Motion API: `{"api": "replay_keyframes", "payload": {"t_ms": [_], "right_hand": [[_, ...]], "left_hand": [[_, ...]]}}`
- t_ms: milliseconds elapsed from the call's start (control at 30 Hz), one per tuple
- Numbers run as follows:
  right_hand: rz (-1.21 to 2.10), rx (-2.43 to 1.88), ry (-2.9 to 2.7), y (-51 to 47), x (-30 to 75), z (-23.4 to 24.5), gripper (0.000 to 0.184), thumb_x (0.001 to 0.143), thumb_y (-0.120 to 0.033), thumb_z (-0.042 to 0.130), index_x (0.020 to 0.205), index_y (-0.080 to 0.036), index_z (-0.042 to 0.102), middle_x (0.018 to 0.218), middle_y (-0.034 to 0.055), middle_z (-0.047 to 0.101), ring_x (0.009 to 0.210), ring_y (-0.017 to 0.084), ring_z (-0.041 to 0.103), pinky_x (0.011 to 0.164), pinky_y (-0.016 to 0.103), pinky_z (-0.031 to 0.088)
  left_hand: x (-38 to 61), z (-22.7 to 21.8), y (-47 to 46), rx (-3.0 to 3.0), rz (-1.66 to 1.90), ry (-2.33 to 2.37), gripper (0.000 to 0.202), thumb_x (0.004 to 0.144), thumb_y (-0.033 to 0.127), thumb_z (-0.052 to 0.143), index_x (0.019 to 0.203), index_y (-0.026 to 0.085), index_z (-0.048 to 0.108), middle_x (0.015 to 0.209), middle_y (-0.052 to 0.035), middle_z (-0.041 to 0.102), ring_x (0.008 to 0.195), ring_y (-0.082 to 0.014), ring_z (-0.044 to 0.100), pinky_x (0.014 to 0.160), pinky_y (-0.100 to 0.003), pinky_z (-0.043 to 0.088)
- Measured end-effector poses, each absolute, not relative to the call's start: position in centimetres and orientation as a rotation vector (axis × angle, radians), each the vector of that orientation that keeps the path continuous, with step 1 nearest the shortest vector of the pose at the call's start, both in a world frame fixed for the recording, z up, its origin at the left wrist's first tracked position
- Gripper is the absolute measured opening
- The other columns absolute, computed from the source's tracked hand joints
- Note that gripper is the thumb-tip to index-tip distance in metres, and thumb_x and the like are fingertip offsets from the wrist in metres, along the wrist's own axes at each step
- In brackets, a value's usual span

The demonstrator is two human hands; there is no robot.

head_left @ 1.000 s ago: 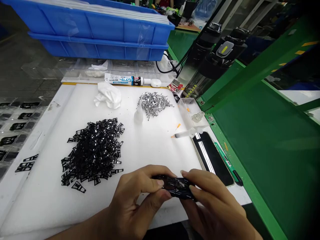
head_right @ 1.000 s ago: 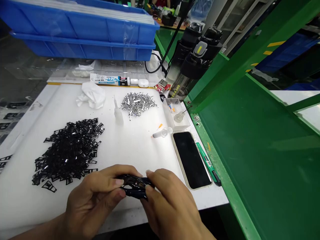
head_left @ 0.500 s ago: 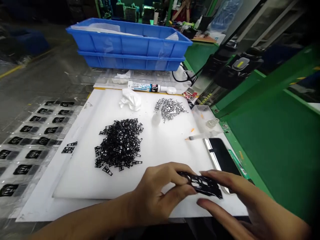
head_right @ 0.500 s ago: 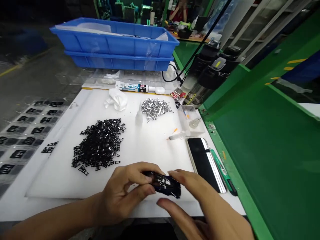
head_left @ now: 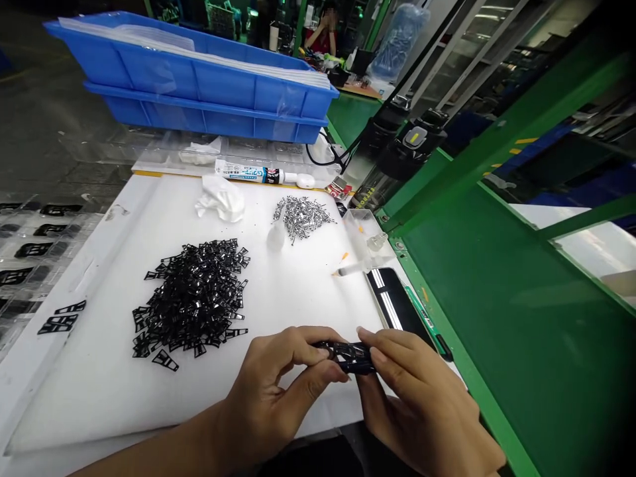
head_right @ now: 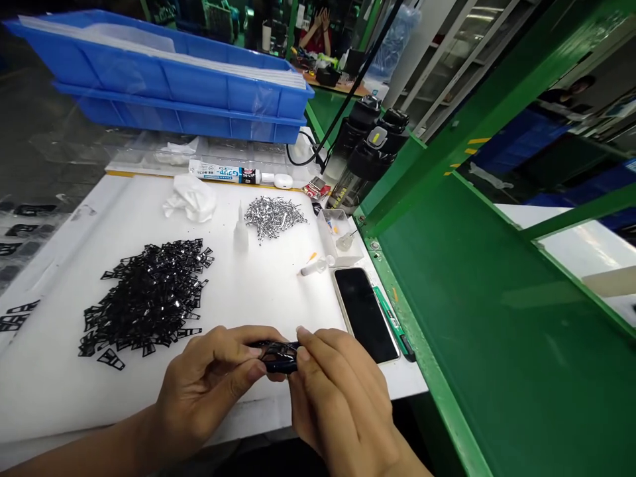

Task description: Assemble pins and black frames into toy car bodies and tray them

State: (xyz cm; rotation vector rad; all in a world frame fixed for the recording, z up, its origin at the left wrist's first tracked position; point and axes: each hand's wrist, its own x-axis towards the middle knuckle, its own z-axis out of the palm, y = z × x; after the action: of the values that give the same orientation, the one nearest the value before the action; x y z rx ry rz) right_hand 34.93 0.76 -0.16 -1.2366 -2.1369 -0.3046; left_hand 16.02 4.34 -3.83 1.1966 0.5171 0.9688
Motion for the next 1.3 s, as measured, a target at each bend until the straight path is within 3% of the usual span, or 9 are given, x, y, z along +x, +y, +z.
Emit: {"api": "replay_keyframes", "payload": {"t_ms": [267,533,867,1033,1300], "right_hand": [[-0.262,-1.236,-1.985,1.2,34.2,-1.4,0.030,0.076,0.003,0.065,0.100,-0.014,0.058,0.089,0.0142,0.071,0.078,0.021,0.069,0.057,0.034,0.060],[-0.216,-1.232,-1.953,1.6,34.1,-2.3,0.026,0.077,0.003,0.066,0.097,-0.012,0.061,0.088,0.0163,0.070,0.074,0.020,0.066,0.056,0.035,0.058],[-0.075,-1.123,-2.183,1.4,36.6,-2.1,0.042,0.082,-0.001,0.069,0.120,-0.008,0.055,0.104,0.0199,0.068,0.097,0.025,0.068,0.071,0.038,0.063],[-0.029,-1.129,-2.170,1.1,36.6,-2.4,0.045,0.082,0.003,0.066,0.124,-0.006,0.053,0.109,0.0219,0.066,0.105,0.026,0.066,0.077,0.039,0.062],[-0.207,-1.201,-2.062,0.9,35.5,-2.6,0.042,0.077,0.002,0.070,0.115,-0.009,0.057,0.099,0.0191,0.069,0.092,0.024,0.070,0.068,0.035,0.062]], "left_hand": [[16.3,-4.1,4.1,1.162,0.994,0.535,0.014,0.092,0.005,0.058,0.090,0.018,0.060,0.122,-0.0091,0.070,0.093,-0.0203,0.073,0.087,-0.040,0.059],[16.6,-4.6,4.1,1.180,1.094,0.487,0.018,0.092,0.002,0.057,0.093,0.020,0.059,0.120,-0.0059,0.070,0.091,-0.0180,0.072,0.082,-0.037,0.061],[16.6,-4.4,3.9,1.215,1.108,0.536,0.020,0.093,0.003,0.056,0.099,0.022,0.060,0.121,-0.0033,0.069,0.085,-0.0123,0.072,0.081,-0.031,0.061],[16.6,-4.0,4.1,1.214,1.104,0.549,0.018,0.093,0.004,0.057,0.096,0.021,0.059,0.111,-0.0003,0.070,0.090,-0.0135,0.072,0.083,-0.030,0.061],[16.6,-4.0,4.1,1.253,1.112,0.612,0.018,0.090,0.004,0.060,0.093,0.022,0.061,0.113,-0.0004,0.071,0.087,-0.0147,0.073,0.080,-0.030,0.061]]}}
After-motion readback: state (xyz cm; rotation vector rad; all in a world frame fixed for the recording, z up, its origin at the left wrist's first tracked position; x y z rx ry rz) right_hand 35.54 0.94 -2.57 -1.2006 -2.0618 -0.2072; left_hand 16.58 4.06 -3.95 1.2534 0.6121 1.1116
